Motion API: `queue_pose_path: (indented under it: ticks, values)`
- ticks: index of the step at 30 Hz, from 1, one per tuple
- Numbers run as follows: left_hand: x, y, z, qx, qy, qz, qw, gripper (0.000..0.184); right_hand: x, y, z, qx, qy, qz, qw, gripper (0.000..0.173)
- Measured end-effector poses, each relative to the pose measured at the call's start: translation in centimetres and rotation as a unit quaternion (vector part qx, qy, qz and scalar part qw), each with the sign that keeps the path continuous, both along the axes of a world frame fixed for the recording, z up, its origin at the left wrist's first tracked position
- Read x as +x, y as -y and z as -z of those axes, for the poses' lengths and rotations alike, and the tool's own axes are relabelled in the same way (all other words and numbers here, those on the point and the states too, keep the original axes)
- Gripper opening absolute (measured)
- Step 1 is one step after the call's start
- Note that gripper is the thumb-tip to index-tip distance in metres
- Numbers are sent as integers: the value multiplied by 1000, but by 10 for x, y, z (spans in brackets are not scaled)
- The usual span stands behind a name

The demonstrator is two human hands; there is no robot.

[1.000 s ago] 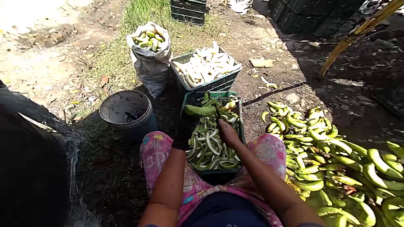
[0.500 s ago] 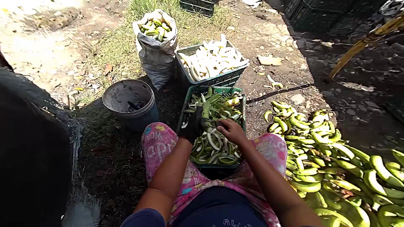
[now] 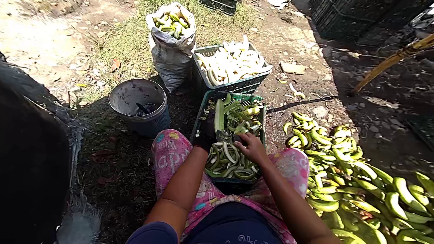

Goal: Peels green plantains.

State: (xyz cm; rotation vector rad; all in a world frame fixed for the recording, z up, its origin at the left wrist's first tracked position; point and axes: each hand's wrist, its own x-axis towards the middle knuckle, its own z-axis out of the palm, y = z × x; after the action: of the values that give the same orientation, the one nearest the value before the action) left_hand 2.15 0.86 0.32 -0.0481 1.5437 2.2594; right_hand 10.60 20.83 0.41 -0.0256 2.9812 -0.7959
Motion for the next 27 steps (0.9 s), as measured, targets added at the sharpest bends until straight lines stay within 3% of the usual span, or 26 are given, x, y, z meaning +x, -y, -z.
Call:
queue_pose_path:
  ticks: [2,5,9,11,14,16,20,23,25,27]
  values:
    - [7,-9,1,-10,-37,41,998,37,-8,-8,0,25,-49,12,998,60]
    - [16,-21,9,24,-49,126,990,34,-36,-28,-9,53,-128,102,985,54]
    - [12,-24,17,87,28,165,982,41,-52,-28,-12,44,-136,185,972,53]
    - [8,-13,9,45,-7,188,981,31,-49,-24,-11,43,-123,212,968,57]
    - [5,-8,13,-59,-62,181,980,42,-43,-41,-12,5,-87,302,949,56]
    - [4,-10,17,-99,-81,122,984,42,-36,-44,-18,-3,-84,290,953,53]
    - [2,-19,14,-152,-101,-47,982,52,-1,-2,-4,-14,-7,168,986,54]
    - [-7,-24,12,-189,-109,-139,966,60,19,29,4,28,-47,117,992,60]
    - [2,-20,12,-179,-104,-128,970,57,10,28,2,44,-92,109,989,60]
    - [16,-8,9,-143,-123,-32,982,46,-15,14,-8,58,-111,117,985,56]
